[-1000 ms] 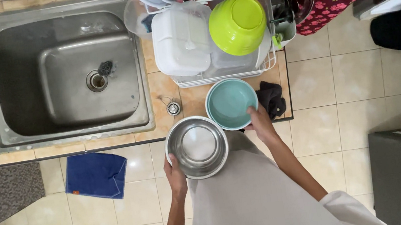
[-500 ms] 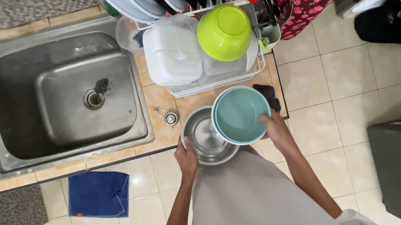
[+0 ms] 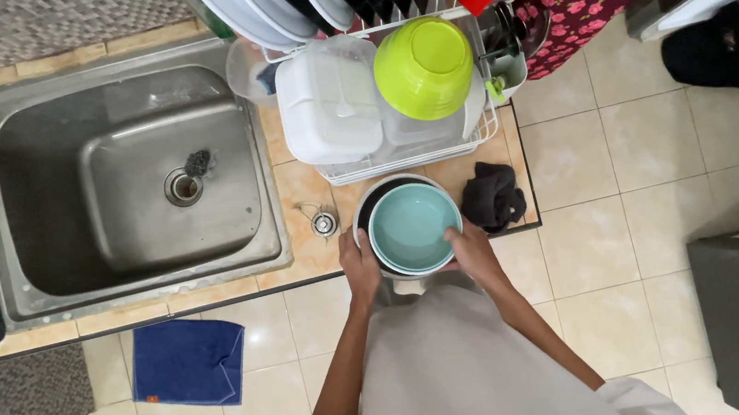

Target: Washing and drying various bowls and plates at a kitchen sink.

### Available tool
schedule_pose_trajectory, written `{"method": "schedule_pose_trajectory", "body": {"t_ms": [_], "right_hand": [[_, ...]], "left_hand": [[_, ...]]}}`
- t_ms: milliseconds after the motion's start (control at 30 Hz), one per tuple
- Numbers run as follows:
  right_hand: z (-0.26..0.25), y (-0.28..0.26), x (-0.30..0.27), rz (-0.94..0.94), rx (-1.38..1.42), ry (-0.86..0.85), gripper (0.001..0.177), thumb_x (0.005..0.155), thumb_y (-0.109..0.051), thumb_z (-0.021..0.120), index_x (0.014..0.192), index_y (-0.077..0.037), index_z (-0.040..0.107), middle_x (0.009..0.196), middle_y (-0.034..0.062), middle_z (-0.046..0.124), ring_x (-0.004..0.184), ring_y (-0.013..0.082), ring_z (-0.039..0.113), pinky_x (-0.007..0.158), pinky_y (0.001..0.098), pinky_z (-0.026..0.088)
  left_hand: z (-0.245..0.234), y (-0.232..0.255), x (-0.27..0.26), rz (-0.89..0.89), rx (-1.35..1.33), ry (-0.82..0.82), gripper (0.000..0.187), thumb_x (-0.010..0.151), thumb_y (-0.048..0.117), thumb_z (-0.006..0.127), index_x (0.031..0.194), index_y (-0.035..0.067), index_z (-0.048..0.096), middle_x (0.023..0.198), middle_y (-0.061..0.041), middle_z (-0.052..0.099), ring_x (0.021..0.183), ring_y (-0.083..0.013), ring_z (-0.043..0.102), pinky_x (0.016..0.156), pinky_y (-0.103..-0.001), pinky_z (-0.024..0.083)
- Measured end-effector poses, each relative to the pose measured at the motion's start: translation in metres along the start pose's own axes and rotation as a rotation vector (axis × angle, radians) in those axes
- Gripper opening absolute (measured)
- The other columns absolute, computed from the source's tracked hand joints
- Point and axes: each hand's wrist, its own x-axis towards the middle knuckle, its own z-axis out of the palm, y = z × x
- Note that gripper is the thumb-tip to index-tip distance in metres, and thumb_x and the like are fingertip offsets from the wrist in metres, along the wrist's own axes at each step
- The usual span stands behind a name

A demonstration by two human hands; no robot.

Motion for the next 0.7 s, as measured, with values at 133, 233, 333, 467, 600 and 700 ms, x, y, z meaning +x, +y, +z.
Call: {"method": "schedule_pose_trajectory", "body": {"t_ms": [133, 233, 333, 467, 600, 700], "right_hand": [[0.012, -0.008, 0.001, 0.004, 0.003, 0.003, 0.053, 0.089, -0.009, 0.045, 0.142, -0.002, 0.047, 0.117, 0.0242, 0.064, 0.086, 0.0390, 0.076, 0.063, 0.0443, 0.063], [0.011, 0.004, 0.012, -0.026, -0.044, -0.003, 0.053, 0.091, -0.008, 0.044, 0.144, -0.002, 0.042, 0.119, 0.0238, 0.063, 0.084, 0.0416, 0.076, 0.061, 0.0442, 0.062], [0.013, 0.016, 0.022, -0.098, -0.107, 0.004, 0.048, 0.094, -0.009, 0.045, 0.141, 0.003, 0.044, 0.118, 0.0263, 0.064, 0.081, 0.0410, 0.077, 0.057, 0.0425, 0.062], [0.022, 0.009, 0.010, -0.265, -0.335, 0.106, 0.038, 0.102, -0.023, 0.050, 0.124, 0.007, 0.044, 0.100, 0.0294, 0.068, 0.065, 0.0376, 0.075, 0.046, 0.0403, 0.059], [0.023, 0.001, 0.004, -0.337, -0.536, 0.137, 0.041, 0.105, -0.032, 0.050, 0.117, 0.005, 0.039, 0.072, 0.0267, 0.069, 0.046, 0.0339, 0.070, 0.038, 0.0406, 0.056], [0.026, -0.023, -0.010, -0.292, -0.618, 0.132, 0.042, 0.105, -0.033, 0.047, 0.122, 0.004, 0.035, 0.068, 0.0270, 0.068, 0.046, 0.0369, 0.069, 0.041, 0.0437, 0.056]], "left_hand": [[-0.002, -0.011, -0.004, -0.022, -0.080, -0.028, 0.037, 0.109, 0.024, 0.044, 0.128, -0.001, 0.063, 0.115, -0.023, 0.066, 0.106, -0.0371, 0.063, 0.094, -0.044, 0.049], [-0.012, -0.002, -0.011, 0.011, -0.196, -0.046, 0.040, 0.112, 0.025, 0.046, 0.139, -0.004, 0.054, 0.127, -0.021, 0.063, 0.116, -0.0337, 0.062, 0.101, -0.043, 0.047], [-0.029, 0.029, -0.015, -0.081, -0.201, -0.138, 0.054, 0.103, 0.024, 0.056, 0.149, -0.002, 0.041, 0.141, -0.016, 0.055, 0.110, -0.0314, 0.060, 0.092, -0.040, 0.050], [-0.040, 0.042, -0.023, 0.038, -0.167, -0.273, 0.078, 0.094, 0.017, 0.071, 0.158, 0.001, 0.029, 0.155, -0.016, 0.037, 0.123, -0.0298, 0.054, 0.085, -0.034, 0.057], [-0.041, 0.049, -0.020, 0.056, -0.192, -0.374, 0.087, 0.091, 0.015, 0.076, 0.161, 0.008, 0.025, 0.162, -0.019, 0.025, 0.138, -0.0296, 0.048, 0.079, -0.030, 0.061], [-0.041, 0.060, -0.014, 0.002, -0.143, -0.409, 0.093, 0.089, 0.017, 0.078, 0.162, 0.011, 0.023, 0.166, -0.019, 0.021, 0.131, -0.0292, 0.055, 0.076, -0.028, 0.062]]}}
